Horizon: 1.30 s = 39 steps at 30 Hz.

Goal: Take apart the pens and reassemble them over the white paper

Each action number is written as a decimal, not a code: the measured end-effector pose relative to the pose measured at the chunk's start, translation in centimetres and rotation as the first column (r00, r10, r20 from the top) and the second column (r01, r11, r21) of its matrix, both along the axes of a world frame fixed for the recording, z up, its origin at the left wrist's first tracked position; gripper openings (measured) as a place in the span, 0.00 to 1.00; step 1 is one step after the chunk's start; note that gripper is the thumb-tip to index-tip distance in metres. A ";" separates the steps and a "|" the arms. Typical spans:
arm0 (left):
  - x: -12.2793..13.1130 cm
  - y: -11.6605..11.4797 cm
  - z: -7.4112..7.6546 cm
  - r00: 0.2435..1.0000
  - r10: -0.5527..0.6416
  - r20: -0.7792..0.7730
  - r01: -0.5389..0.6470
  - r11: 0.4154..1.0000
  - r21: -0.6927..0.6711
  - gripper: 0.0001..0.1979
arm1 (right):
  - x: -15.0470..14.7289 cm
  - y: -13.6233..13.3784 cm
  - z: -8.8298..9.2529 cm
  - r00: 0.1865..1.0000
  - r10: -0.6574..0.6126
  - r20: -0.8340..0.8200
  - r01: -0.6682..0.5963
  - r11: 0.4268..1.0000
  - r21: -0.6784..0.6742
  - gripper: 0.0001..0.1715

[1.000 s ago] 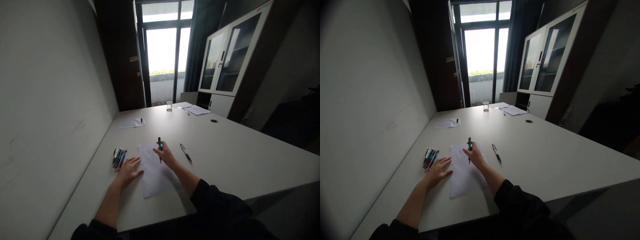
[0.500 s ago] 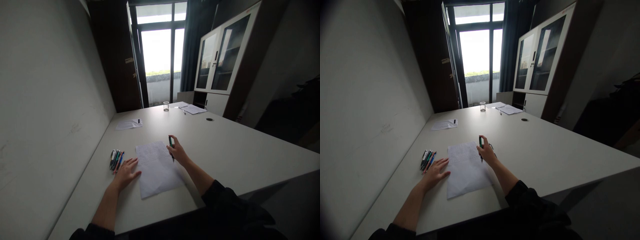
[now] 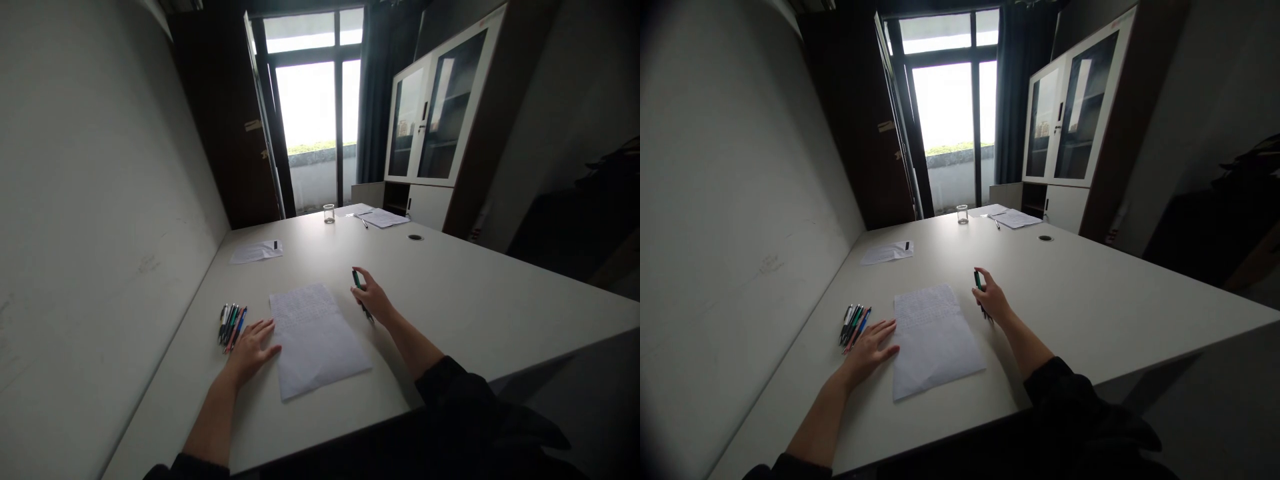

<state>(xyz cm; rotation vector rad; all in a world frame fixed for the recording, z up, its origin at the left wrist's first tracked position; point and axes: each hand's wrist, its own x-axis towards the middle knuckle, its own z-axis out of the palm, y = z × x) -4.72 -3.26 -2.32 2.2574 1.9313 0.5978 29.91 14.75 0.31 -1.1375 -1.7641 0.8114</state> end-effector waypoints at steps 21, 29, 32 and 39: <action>0.0 0.0 0.0 1.000 -0.012 0.005 0.012 1.000 0.012 0.30 | 2.1 1.9 -1.0 0.978 -0.078 0.194 0.075 0.997 0.027 0.33; 0.1 -0.1 0.2 1.000 -0.028 0.001 0.028 0.998 0.048 0.28 | 2.4 2.8 -1.9 0.942 -0.084 0.325 0.060 0.995 0.083 0.34; 0.2 -0.2 0.4 0.999 -0.036 0.014 0.035 0.997 0.073 0.27 | 2.4 3.0 -2.3 0.908 -0.132 0.397 0.078 0.986 0.150 0.34; 0.6 -0.2 0.7 0.995 -0.005 0.098 -0.011 0.988 0.155 0.16 | 2.4 3.7 -3.3 0.868 -0.166 0.467 0.086 0.978 0.188 0.32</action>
